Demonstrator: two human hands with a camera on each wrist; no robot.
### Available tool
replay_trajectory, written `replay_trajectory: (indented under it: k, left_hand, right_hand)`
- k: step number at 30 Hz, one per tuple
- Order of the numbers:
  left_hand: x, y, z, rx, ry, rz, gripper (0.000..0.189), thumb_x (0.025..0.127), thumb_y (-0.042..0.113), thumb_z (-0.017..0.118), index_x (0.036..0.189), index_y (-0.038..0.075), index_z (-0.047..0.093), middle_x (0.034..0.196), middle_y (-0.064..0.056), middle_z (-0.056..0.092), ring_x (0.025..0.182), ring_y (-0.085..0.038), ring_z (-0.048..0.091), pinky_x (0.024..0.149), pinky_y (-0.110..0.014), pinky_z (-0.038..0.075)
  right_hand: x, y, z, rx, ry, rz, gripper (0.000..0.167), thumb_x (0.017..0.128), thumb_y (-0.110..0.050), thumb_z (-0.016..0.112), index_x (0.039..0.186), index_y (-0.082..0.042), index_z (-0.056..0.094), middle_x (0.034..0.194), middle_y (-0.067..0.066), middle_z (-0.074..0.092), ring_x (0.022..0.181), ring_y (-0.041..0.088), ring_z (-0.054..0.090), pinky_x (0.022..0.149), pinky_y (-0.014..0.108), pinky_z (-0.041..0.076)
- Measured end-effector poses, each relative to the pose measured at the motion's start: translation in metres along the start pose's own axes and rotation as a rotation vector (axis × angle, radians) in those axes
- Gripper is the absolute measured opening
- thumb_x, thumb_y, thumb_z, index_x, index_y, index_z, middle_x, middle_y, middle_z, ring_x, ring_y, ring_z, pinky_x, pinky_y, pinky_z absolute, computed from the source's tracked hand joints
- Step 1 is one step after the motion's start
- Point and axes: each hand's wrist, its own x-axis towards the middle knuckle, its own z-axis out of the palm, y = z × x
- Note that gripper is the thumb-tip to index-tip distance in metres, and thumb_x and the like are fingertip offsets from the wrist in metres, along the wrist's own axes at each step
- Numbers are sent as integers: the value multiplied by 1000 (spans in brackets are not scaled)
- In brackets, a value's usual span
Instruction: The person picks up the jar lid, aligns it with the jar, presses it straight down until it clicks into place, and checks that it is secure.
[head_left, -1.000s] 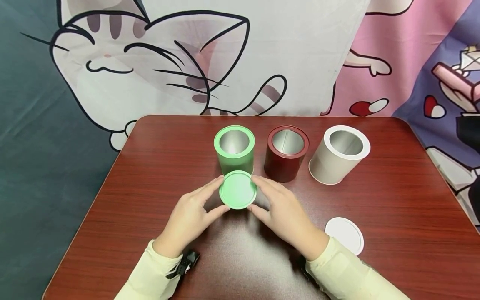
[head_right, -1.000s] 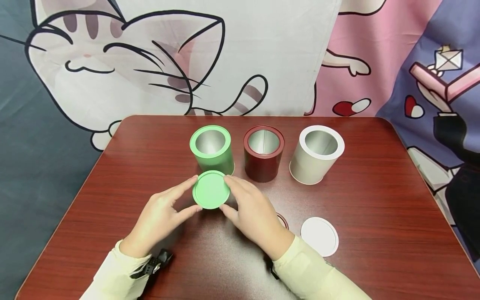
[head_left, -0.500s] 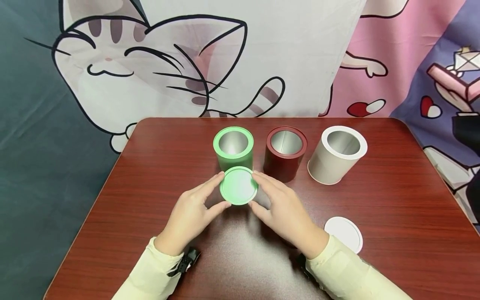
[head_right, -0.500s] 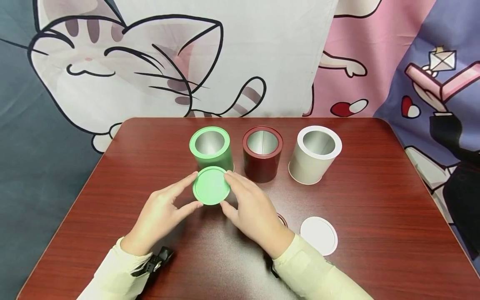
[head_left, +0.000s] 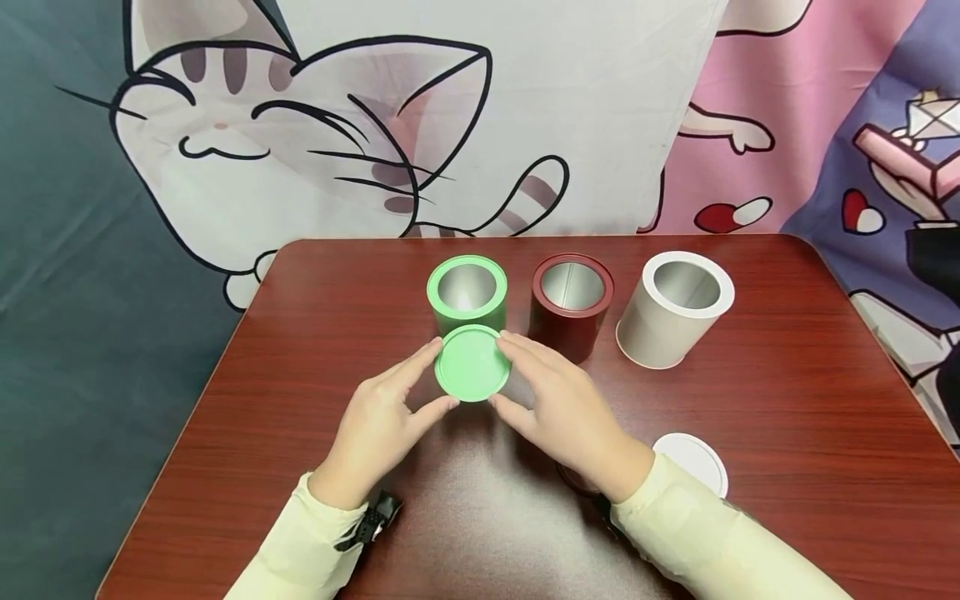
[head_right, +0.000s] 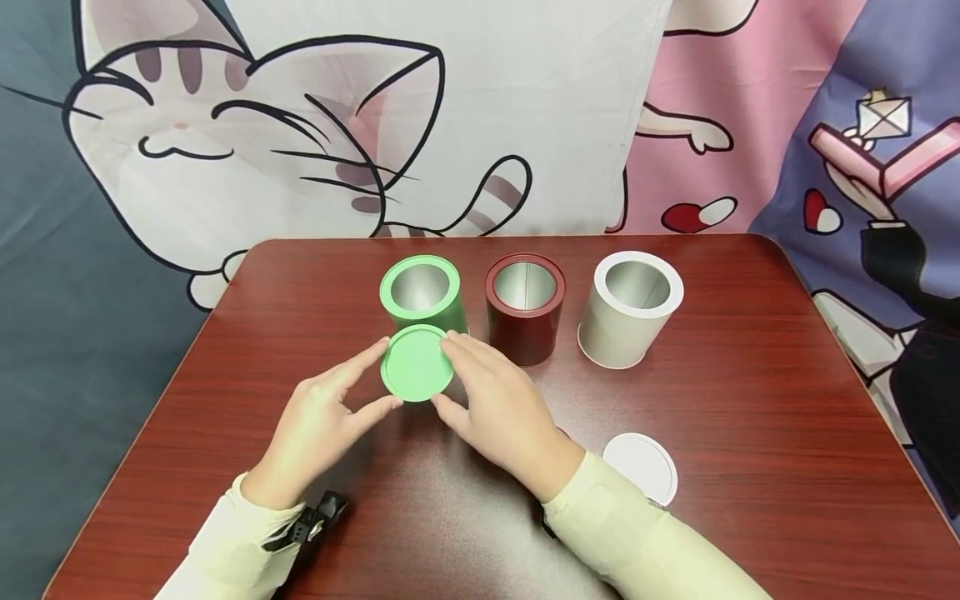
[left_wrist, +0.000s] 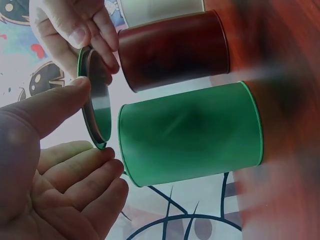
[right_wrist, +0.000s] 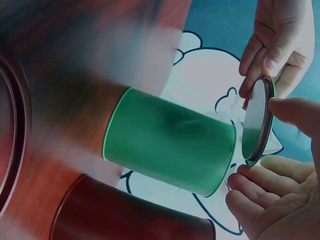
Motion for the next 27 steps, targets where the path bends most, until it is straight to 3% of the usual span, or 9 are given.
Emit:
replay_trajectory:
  k: [13,27]
  left_hand:
    - [10,2,-4,8,-17,-22,74,77,19,89,142,4,56,134,-10,64,116,-25,66,91,-43,56]
    - [21,6,-10,5,-102,-41,70,86,16,80,146,1,48,143,-14,57,125,-28,60,99,-47,52]
  right_hand:
    - [11,1,-3,-13,-21,-2,57,85,-25,81,133,0,62,137,13,61,131,27,55,108,44,45]
    - [20,3,-10,-20,-75,11,57,89,-30,77,135,-2,60,139,12,60,134,25,53,110,43,43]
